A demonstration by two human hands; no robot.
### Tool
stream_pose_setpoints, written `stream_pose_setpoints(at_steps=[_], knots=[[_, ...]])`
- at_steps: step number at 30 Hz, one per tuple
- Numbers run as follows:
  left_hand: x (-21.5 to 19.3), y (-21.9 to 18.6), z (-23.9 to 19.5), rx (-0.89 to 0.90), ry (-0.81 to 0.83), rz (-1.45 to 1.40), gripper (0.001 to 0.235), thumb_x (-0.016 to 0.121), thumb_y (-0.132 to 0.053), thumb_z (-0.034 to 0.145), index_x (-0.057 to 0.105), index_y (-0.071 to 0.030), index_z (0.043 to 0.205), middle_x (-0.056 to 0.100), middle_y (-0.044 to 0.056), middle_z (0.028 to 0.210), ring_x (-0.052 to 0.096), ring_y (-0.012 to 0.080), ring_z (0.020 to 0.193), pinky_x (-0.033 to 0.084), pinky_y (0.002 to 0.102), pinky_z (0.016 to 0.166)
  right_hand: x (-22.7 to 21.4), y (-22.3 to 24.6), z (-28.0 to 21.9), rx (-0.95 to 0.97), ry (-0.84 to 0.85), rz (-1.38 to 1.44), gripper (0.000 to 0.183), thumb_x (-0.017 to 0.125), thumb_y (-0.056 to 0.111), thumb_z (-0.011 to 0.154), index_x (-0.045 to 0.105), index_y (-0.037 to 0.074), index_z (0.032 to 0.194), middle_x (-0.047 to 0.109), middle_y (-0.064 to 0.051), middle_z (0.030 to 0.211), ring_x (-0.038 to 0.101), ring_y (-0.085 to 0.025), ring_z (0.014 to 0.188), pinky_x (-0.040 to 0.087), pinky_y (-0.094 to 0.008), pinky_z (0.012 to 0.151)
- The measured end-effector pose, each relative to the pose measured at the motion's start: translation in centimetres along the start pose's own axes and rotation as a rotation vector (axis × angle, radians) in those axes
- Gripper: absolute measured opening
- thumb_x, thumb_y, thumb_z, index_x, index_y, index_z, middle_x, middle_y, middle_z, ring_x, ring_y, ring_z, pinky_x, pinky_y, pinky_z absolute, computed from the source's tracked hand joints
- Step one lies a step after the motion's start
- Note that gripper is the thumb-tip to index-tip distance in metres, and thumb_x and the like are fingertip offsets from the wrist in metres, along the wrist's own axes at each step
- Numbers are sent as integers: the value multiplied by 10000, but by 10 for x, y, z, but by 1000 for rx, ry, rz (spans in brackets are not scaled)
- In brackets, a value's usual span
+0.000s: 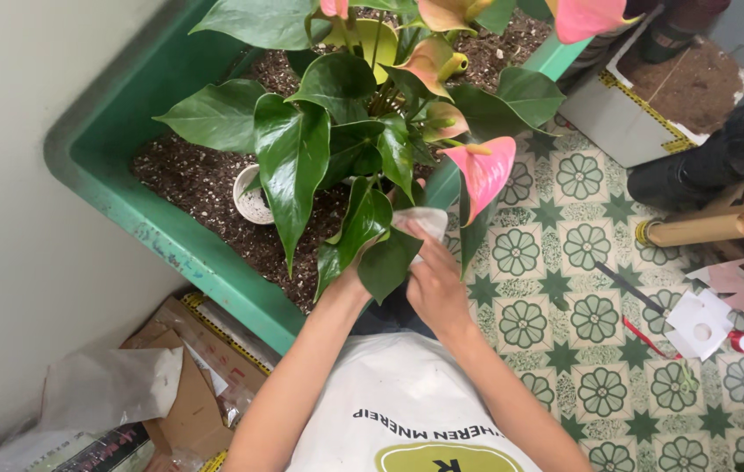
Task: The person wipes the leaves of a potted anthurium plant with a white cloth. The person handles the leaves one at a time, wiping both sides of each leaf. The person also uses a small green scoop to add soil to the pot.
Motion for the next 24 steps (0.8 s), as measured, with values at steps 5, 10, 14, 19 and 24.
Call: stream_pose_setpoints(at_steps=[5, 10, 14, 19, 24], knots=[[-35, -17, -4, 139, -159, 531, 426, 597, -114, 1057, 505, -10, 1460, 604, 111, 1336, 594, 137, 1149, 483, 282, 985, -7, -24, -24, 153, 0, 126, 365, 522, -153, 778, 744, -27, 1039, 748, -151, 1142, 700, -336, 1184, 535, -384, 1069], [-145, -88, 15, 177, -550, 898, 350, 570, -149, 1054, 564, 16, 1363, 648, 151, 1243, 621, 175, 1055, 495, 315, 900, -28, -97, -72, 568, -133, 380, 366, 504, -109, 919, 779, -14, 1140, 756, -98, 1032, 651, -157, 899, 493, -264, 805], [-192, -121, 62, -6, -488, 976, 371, 548, -185, 1056, 551, 8, 1373, 642, 153, 1255, 618, 187, 1070, 493, 330, 915, -47, -140, -102, 633, -272, 509, 237, 557, -58, 972, 740, -43, 1121, 745, -42, 1066, 662, -82, 970, 520, -227, 887], [-202, -136, 96, -218, -393, 963, 399, 522, -229, 1058, 535, -3, 1387, 634, 155, 1270, 615, 201, 1088, 490, 348, 934, -54, -175, -136, 805, -344, 593, 251, 587, -45, 968, 759, -58, 1151, 720, -48, 989, 610, -86, 853, 475, -231, 754], [-187, -124, 96, -218, -386, 945, 429, 495, -274, 1061, 519, -13, 1400, 627, 158, 1285, 612, 216, 1105, 488, 366, 953, -45, -194, -159, 856, -428, 791, 254, 571, -79, 926, 725, -81, 1129, 720, -69, 1006, 652, -113, 876, 506, -241, 774]])
Point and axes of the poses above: each hand's wrist, its own z-axis towards the middle knuckle, its own x-axis out of the palm, y = z × x, the point moved 9 cm from there along z, towards the middle knuckle
